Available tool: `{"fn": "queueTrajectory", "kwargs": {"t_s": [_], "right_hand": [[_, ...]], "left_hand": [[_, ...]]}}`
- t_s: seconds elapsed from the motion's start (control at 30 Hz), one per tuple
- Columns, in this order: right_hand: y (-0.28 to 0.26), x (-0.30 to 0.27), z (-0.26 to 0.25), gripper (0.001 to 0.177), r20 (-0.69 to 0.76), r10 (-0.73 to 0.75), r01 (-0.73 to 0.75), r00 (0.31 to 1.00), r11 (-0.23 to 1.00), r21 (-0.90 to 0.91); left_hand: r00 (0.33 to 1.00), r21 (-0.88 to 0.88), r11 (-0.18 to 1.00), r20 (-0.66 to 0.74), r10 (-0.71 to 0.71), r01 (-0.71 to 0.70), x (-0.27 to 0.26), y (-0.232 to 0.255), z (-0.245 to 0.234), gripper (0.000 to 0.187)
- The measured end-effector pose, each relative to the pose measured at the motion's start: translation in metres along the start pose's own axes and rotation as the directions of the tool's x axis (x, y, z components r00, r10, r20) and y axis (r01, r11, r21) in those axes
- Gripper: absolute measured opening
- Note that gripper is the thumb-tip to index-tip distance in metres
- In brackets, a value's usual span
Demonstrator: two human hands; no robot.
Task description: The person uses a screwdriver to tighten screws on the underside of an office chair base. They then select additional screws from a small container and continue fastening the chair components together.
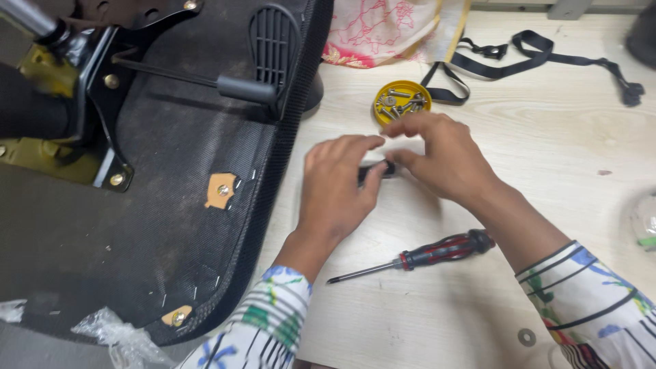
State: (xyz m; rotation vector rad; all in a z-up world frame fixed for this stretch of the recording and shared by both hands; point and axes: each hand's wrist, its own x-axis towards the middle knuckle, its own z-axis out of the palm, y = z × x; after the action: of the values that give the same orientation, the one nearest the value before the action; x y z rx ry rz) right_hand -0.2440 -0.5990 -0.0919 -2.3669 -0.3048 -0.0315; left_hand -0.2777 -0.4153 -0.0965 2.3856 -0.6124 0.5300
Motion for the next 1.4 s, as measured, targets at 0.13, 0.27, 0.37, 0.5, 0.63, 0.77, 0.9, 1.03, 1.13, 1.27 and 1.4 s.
{"fn": "queueTrajectory", "kwargs": {"t_s": [0.13,0.27,0.37,0.5,0.63,0.77,0.9,1.03,1.13,1.27,1.4], "right_hand": [[-0.033,0.028,0.013,0.043,-0.042,-0.138,0.141,0.99,0.872,0.469],[-0.074,0.055,0.039,0.055,-0.029,-0.388,0.283,0.921,0.617,0.734],[-0.092,0.065,0.058,0.057,-0.016,-0.373,0.269,0.928,0.639,0.72],[-0.105,0.083,0.072,0.06,-0.086,-0.25,0.215,0.964,0.555,0.803],[-0.103,0.088,0.077,0.064,-0.129,-0.232,0.234,0.964,0.519,0.822],[-0.107,0.086,0.078,0.082,-0.167,-0.216,0.255,0.962,0.494,0.831],[-0.113,0.087,0.079,0.093,-0.153,-0.139,0.196,0.978,0.385,0.902],[-0.112,0.091,0.075,0.084,-0.122,-0.16,0.172,0.98,0.352,0.92],[-0.114,0.093,0.074,0.074,-0.117,-0.221,0.195,0.968,0.373,0.907],[-0.113,0.096,0.076,0.081,-0.133,-0.194,0.203,0.972,0.406,0.891],[-0.116,0.095,0.079,0.091,-0.191,-0.181,0.25,0.965,0.4,0.882]], "left_hand": [[0.93,-0.004,0.999,-0.366,-0.035,0.036,-0.01,0.003,-0.042,0.027],[0.795,0.011,0.989,-0.597,-0.109,0.145,-0.007,-0.028,-0.088,0.038],[0.695,0.108,0.928,-0.695,-0.186,0.356,-0.01,-0.08,-0.131,0.063],[0.53,0.147,0.796,-0.813,-0.24,0.587,-0.042,-0.142,-0.174,0.089],[0.614,0.03,0.889,-0.734,-0.29,0.456,-0.05,-0.181,-0.195,0.097],[0.641,-0.244,0.857,-0.579,-0.504,0.454,-0.037,-0.2,-0.206,0.095],[0.647,-0.318,0.891,-0.612,-0.454,0.323,-0.03,-0.203,-0.203,0.079],[0.608,-0.371,0.881,-0.639,-0.471,0.293,-0.027,-0.198,-0.199,0.077],[0.597,-0.443,0.862,-0.632,-0.494,0.245,-0.025,-0.19,-0.203,0.071],[0.51,-0.482,0.836,-0.666,-0.544,0.263,-0.022,-0.177,-0.204,0.06],[0.442,-0.471,0.829,-0.701,-0.56,0.302,-0.019,-0.174,-0.206,0.052]]}}
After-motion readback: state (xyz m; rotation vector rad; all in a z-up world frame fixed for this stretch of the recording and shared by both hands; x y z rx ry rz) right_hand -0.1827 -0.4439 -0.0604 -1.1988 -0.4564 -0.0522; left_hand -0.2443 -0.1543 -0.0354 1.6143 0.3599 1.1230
